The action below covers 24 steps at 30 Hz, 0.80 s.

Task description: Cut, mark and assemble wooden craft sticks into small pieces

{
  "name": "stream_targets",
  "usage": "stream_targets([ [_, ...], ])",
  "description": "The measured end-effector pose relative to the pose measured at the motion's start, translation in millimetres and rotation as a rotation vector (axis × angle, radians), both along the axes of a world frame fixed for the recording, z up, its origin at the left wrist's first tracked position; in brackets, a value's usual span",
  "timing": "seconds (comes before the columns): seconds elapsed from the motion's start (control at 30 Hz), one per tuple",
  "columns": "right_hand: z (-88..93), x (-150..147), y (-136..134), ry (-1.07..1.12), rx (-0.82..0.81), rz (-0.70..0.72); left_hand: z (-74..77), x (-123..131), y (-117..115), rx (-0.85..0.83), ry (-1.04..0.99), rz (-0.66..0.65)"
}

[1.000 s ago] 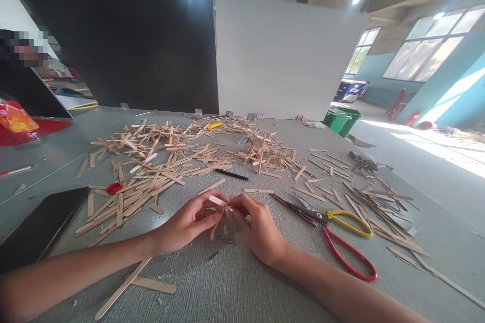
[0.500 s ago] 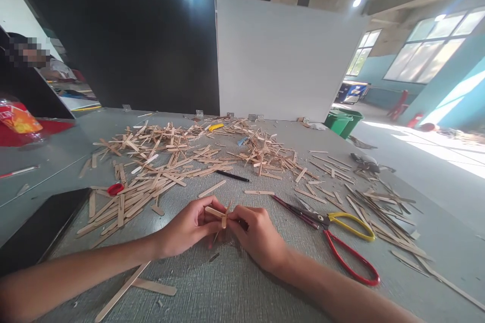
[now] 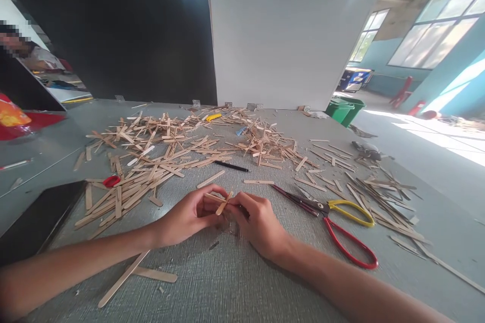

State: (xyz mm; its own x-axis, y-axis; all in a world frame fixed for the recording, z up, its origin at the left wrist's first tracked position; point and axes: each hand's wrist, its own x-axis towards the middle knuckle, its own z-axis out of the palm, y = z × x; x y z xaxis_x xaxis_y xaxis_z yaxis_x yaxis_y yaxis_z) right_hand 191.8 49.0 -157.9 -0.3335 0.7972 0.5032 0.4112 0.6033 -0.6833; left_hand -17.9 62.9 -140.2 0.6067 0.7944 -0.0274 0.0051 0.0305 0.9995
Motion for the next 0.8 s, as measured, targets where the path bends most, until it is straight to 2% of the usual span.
stream_targets([
  [0.2, -0.6, -0.9, 3.0, -0.037, -0.078, 0.025, 1.5, 0.4, -0.8, -0.018, 0.048, 0.034],
  [0.37, -1.4, -1.5, 2.6, -0.071, -0.082, 0.015, 0.8, 1.2, 0.0, -0.025, 0.04, 0.055],
  [0.63, 2.1, -3.4, 3.6, -0.042, -0.162, 0.022, -1.2, 0.5, 1.5, -0.013, 0.023, 0.083],
  [0.8, 7.0, 0.1, 5.4, 0.022, -0.321, 0.089, -5.2, -0.1, 2.6, 0.008, 0.012, 0.101],
])
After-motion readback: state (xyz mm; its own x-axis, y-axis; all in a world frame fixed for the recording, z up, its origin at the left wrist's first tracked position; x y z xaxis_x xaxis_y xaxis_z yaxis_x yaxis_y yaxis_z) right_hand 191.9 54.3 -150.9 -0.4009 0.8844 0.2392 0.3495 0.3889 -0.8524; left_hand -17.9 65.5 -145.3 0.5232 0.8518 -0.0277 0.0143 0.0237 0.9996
